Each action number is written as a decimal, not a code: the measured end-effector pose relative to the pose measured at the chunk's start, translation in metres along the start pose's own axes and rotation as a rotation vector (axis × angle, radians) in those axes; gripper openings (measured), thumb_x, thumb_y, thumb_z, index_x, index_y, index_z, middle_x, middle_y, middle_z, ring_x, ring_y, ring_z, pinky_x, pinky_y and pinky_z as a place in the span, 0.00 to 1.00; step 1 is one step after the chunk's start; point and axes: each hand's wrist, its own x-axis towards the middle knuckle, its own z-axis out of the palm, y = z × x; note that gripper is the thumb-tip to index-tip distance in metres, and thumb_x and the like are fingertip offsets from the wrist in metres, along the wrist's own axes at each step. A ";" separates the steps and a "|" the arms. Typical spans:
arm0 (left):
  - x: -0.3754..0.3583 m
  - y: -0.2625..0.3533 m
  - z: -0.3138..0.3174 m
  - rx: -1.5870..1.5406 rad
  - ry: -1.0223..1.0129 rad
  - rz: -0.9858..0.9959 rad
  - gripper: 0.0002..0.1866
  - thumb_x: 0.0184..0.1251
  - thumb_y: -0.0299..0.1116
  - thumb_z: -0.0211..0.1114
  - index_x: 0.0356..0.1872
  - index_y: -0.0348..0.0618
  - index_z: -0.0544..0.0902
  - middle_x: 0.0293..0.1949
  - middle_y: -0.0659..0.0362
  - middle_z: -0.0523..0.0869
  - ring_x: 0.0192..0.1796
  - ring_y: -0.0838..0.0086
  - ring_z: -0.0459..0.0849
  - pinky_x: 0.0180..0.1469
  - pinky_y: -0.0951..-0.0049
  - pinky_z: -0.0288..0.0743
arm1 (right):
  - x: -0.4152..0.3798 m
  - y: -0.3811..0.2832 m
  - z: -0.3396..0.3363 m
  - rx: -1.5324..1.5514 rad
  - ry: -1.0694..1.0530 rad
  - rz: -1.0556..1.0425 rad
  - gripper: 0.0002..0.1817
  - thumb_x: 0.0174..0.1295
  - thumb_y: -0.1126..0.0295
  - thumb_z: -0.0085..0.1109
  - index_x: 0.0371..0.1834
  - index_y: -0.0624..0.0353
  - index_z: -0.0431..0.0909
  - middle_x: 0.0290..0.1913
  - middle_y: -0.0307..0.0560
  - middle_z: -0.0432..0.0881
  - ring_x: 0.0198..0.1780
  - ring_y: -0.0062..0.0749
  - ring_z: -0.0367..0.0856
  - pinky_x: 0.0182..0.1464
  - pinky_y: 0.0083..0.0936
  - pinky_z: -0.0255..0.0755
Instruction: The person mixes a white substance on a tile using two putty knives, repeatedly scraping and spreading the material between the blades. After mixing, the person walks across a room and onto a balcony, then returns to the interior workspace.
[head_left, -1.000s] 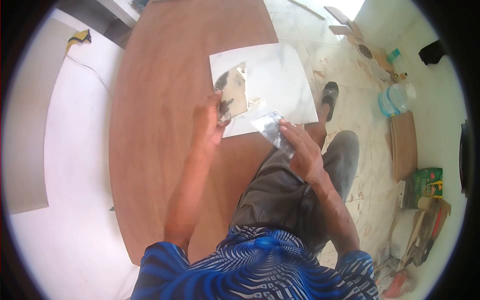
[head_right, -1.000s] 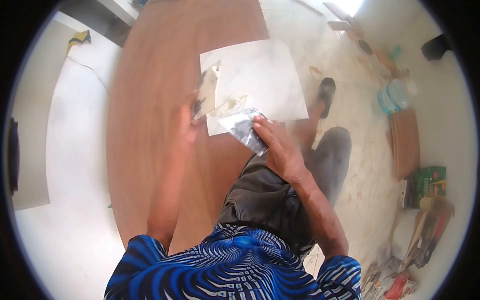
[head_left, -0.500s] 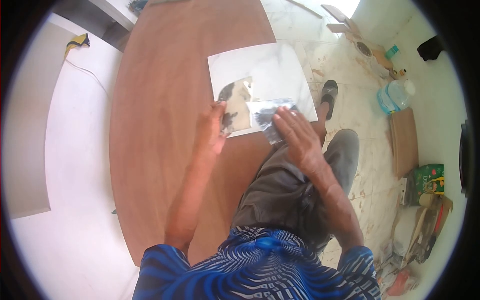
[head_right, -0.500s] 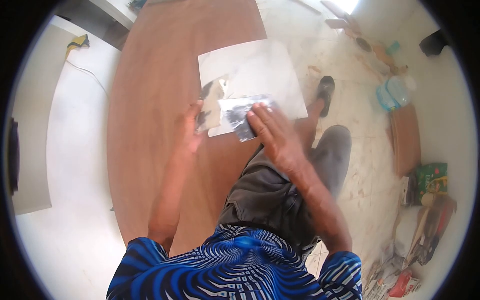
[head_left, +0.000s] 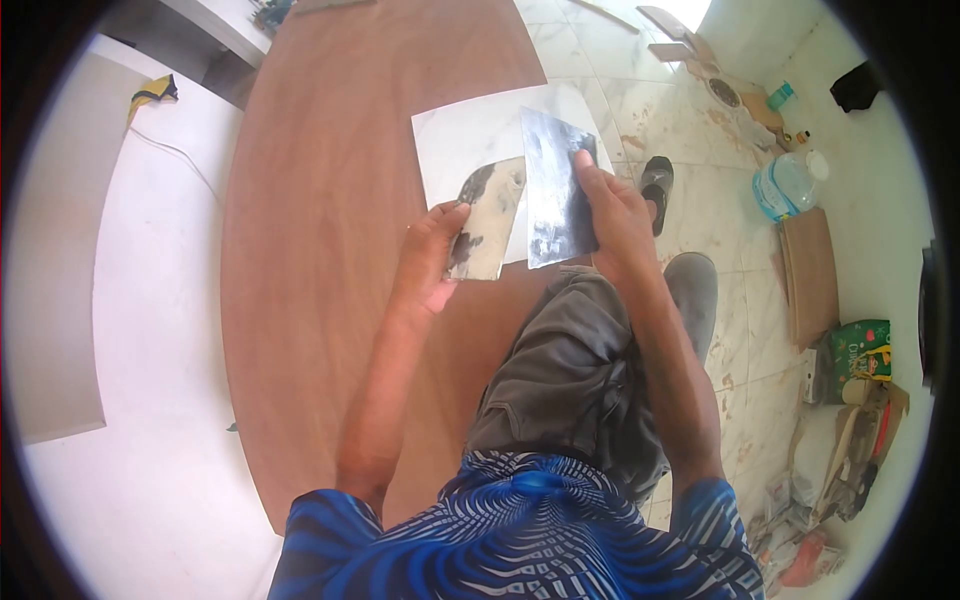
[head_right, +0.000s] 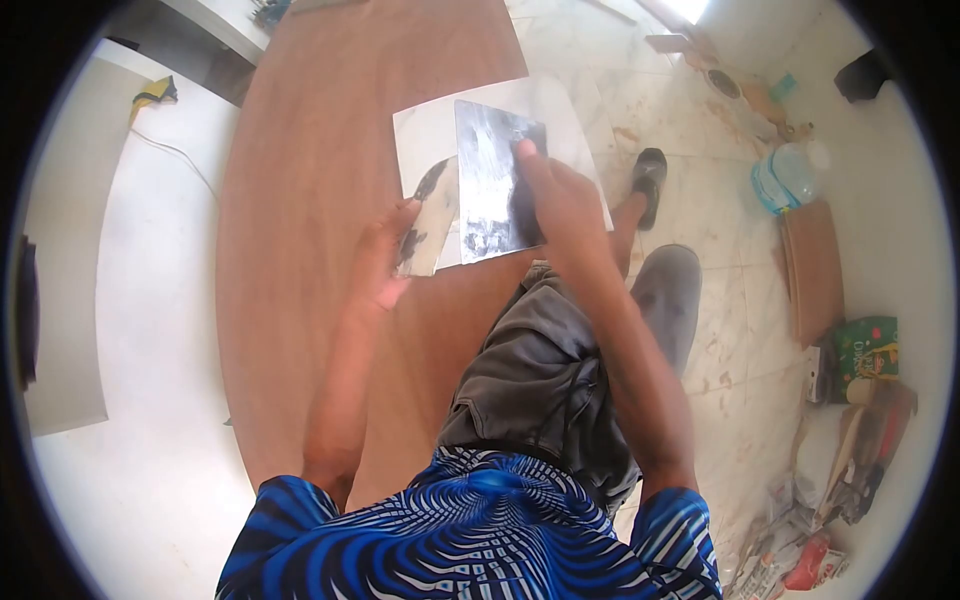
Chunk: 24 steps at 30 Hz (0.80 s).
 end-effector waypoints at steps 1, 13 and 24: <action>0.000 -0.002 0.000 -0.030 -0.031 -0.016 0.14 0.68 0.35 0.65 0.47 0.36 0.78 0.36 0.60 0.83 0.34 0.79 0.83 0.36 0.76 0.82 | 0.010 0.007 0.003 -0.004 0.021 0.010 0.26 0.67 0.50 0.59 0.32 0.69 0.79 0.28 0.36 0.73 0.33 0.19 0.65 0.37 0.20 0.62; 0.005 -0.003 -0.005 0.205 0.086 -0.035 0.11 0.69 0.35 0.64 0.43 0.37 0.80 0.34 0.62 0.81 0.35 0.81 0.81 0.34 0.75 0.78 | -0.026 0.041 -0.001 -0.532 -0.095 0.086 0.36 0.66 0.38 0.53 0.30 0.70 0.78 0.24 0.43 0.74 0.29 0.25 0.68 0.34 0.29 0.66; 0.026 0.055 -0.026 0.277 0.165 0.355 0.14 0.70 0.34 0.63 0.48 0.34 0.76 0.37 0.59 0.82 0.37 0.79 0.81 0.35 0.75 0.77 | -0.060 0.039 -0.031 -0.611 -0.120 -0.182 0.20 0.66 0.59 0.61 0.46 0.68 0.80 0.37 0.53 0.83 0.38 0.39 0.80 0.43 0.34 0.72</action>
